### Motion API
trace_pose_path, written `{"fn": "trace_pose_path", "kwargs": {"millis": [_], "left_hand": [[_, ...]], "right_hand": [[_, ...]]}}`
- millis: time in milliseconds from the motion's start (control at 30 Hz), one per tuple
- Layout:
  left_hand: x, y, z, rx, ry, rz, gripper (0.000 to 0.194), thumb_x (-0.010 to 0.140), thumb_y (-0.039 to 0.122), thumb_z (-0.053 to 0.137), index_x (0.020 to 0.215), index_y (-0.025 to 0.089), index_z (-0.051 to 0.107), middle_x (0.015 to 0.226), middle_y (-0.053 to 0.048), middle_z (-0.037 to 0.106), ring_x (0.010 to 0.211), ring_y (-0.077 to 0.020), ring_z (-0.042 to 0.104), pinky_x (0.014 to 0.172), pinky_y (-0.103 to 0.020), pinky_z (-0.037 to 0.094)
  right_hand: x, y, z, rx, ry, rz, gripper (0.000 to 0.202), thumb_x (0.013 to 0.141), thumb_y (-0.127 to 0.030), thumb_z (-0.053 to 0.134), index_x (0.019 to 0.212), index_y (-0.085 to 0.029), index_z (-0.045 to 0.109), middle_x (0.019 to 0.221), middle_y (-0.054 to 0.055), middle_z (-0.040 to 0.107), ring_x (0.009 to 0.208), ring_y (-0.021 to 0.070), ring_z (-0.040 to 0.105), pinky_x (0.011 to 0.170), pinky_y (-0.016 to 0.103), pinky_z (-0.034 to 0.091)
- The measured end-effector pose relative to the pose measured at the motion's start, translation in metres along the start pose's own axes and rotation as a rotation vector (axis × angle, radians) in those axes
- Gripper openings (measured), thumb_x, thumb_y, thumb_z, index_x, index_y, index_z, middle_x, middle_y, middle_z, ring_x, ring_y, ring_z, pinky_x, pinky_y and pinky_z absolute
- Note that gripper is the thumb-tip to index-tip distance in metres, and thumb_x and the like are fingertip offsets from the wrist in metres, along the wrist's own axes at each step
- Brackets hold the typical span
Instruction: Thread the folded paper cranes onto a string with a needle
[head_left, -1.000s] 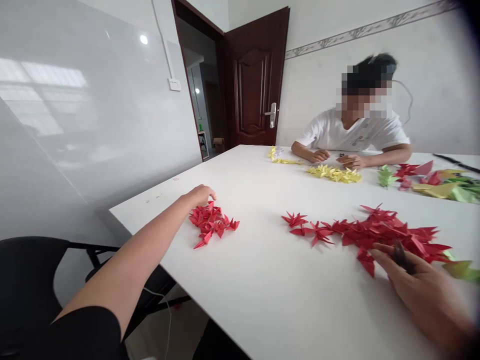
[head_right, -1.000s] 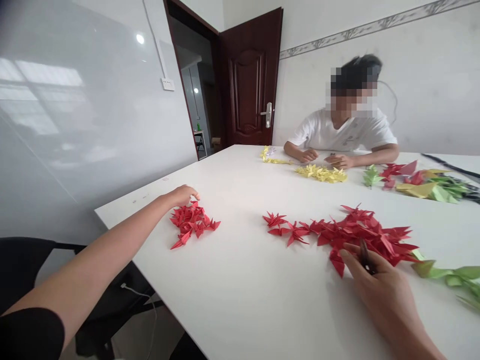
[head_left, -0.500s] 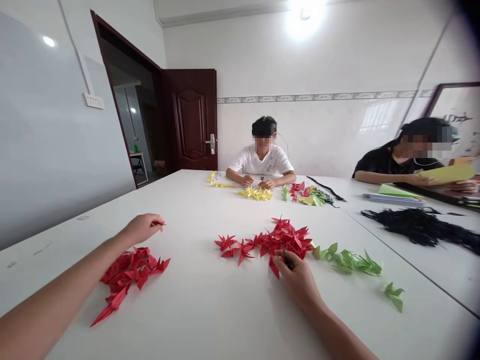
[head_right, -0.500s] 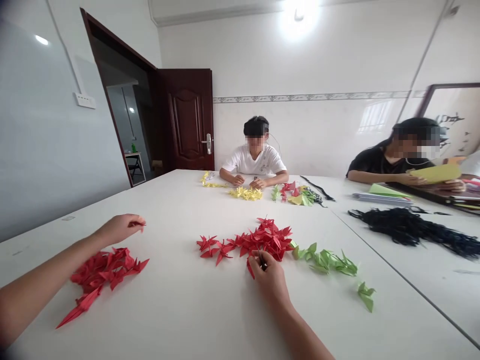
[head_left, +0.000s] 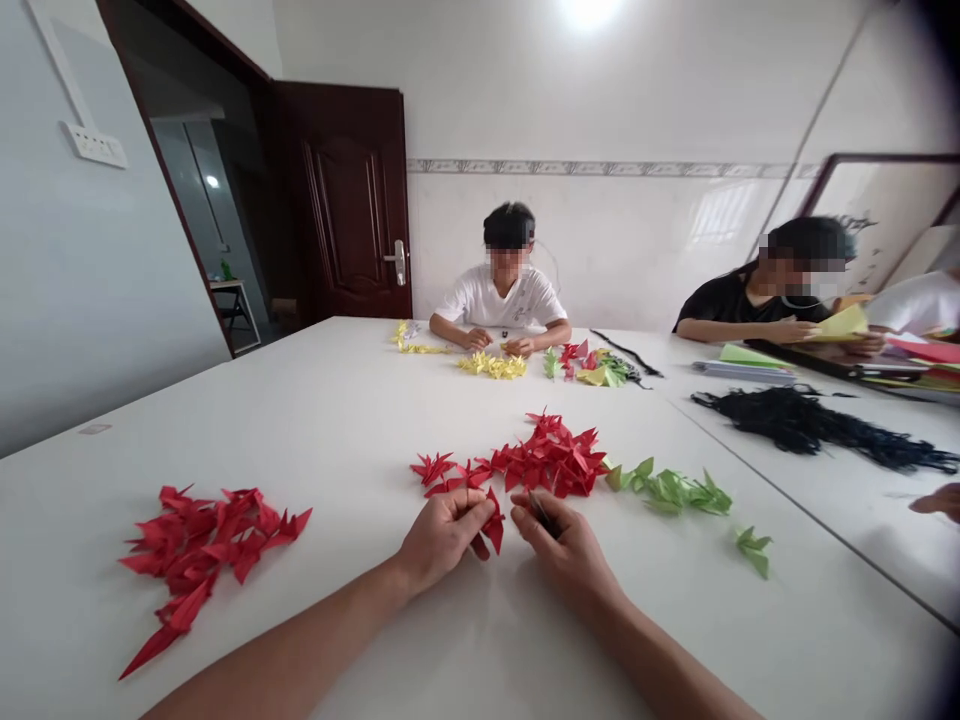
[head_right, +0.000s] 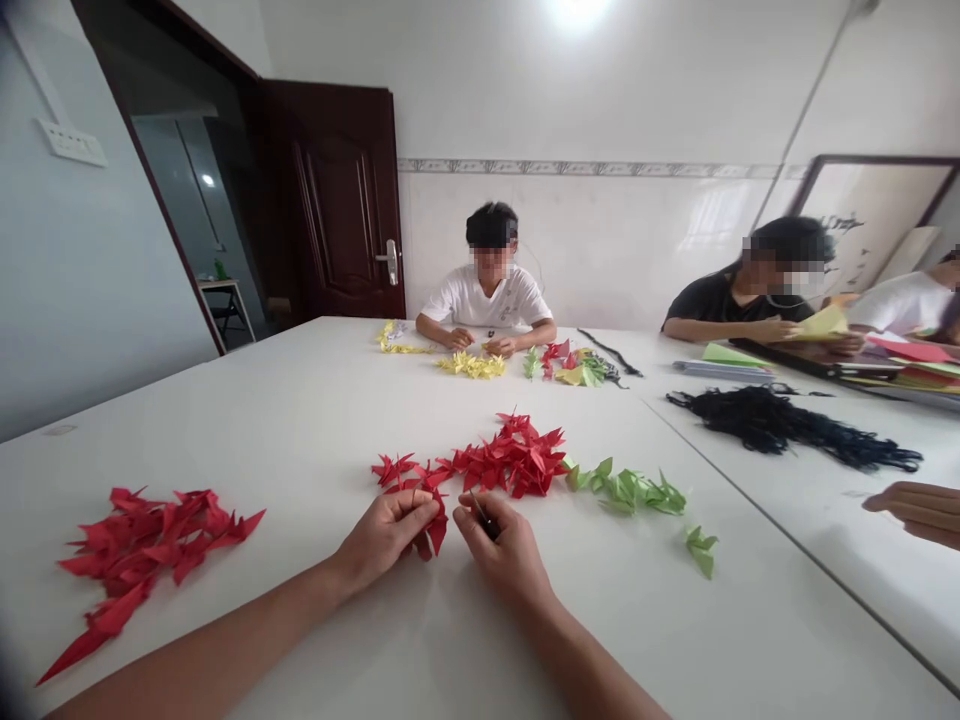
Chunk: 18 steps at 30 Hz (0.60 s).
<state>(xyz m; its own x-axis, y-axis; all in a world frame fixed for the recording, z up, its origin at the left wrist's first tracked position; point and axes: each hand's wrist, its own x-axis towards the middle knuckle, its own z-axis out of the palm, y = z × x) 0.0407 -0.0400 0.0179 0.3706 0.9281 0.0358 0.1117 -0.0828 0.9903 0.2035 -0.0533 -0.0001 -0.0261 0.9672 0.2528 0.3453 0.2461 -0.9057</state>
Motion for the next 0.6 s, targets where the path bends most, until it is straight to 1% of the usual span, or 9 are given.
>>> {"fn": "trace_pose_path", "kwargs": {"millis": [100, 233, 333, 400, 500, 600], "left_hand": [[-0.001, 0.0, -0.006, -0.041, -0.005, 0.003, 0.032, 0.081, 0.041, 0.046, 0.065, 0.014, 0.054, 0.06, -0.001, 0.058, 0.054, -0.0084, 0.052, 0.053, -0.02, 0.037], [-0.002, 0.001, -0.009, -0.076, 0.022, -0.036, 0.027, 0.08, 0.038, 0.047, 0.069, 0.015, 0.056, 0.064, -0.002, 0.06, 0.06, -0.0102, 0.055, 0.051, -0.019, 0.037], [-0.001, 0.0, -0.009, -0.1, 0.05, -0.023, 0.024, 0.078, 0.036, 0.049, 0.072, 0.015, 0.057, 0.066, -0.002, 0.059, 0.063, -0.0113, 0.057, 0.053, -0.02, 0.039], [0.0, 0.0, -0.009, -0.107, 0.059, -0.016, 0.024, 0.078, 0.036, 0.049, 0.071, 0.015, 0.057, 0.065, -0.001, 0.059, 0.063, -0.0116, 0.056, 0.053, -0.02, 0.04], [-0.001, 0.001, -0.007, -0.096, 0.061, -0.007, 0.024, 0.078, 0.037, 0.049, 0.069, 0.015, 0.055, 0.064, -0.001, 0.058, 0.061, -0.0112, 0.056, 0.052, -0.021, 0.04], [-0.003, 0.002, -0.006, -0.083, 0.062, 0.0, 0.024, 0.078, 0.036, 0.05, 0.067, 0.016, 0.054, 0.061, 0.001, 0.057, 0.057, -0.0098, 0.054, 0.051, -0.02, 0.039]], "right_hand": [[-0.002, -0.001, -0.001, -0.004, -0.052, 0.029, 0.041, 0.077, -0.047, 0.05, 0.097, -0.013, 0.06, 0.07, 0.003, 0.056, 0.063, 0.0142, 0.049, 0.058, 0.025, 0.039], [-0.004, -0.006, -0.003, 0.013, -0.092, 0.071, 0.043, 0.08, -0.049, 0.045, 0.101, -0.015, 0.058, 0.075, 0.004, 0.056, 0.064, 0.0143, 0.05, 0.056, 0.024, 0.04], [-0.007, -0.011, -0.002, -0.012, -0.118, 0.055, 0.04, 0.08, -0.05, 0.044, 0.095, -0.016, 0.06, 0.073, 0.004, 0.057, 0.064, 0.0146, 0.05, 0.055, 0.024, 0.039], [-0.009, -0.014, -0.002, -0.057, -0.16, 0.029, 0.037, 0.08, -0.048, 0.045, 0.088, -0.016, 0.061, 0.069, 0.003, 0.056, 0.062, 0.014, 0.049, 0.053, 0.023, 0.038], [-0.011, -0.018, -0.001, -0.096, -0.221, 0.004, 0.033, 0.079, -0.046, 0.047, 0.08, -0.017, 0.062, 0.06, 0.0, 0.051, 0.054, 0.0112, 0.043, 0.048, 0.022, 0.034], [-0.011, -0.019, 0.001, -0.119, -0.236, -0.033, 0.031, 0.079, -0.044, 0.048, 0.073, -0.016, 0.061, 0.054, -0.002, 0.046, 0.05, 0.0092, 0.037, 0.045, 0.021, 0.03]]}}
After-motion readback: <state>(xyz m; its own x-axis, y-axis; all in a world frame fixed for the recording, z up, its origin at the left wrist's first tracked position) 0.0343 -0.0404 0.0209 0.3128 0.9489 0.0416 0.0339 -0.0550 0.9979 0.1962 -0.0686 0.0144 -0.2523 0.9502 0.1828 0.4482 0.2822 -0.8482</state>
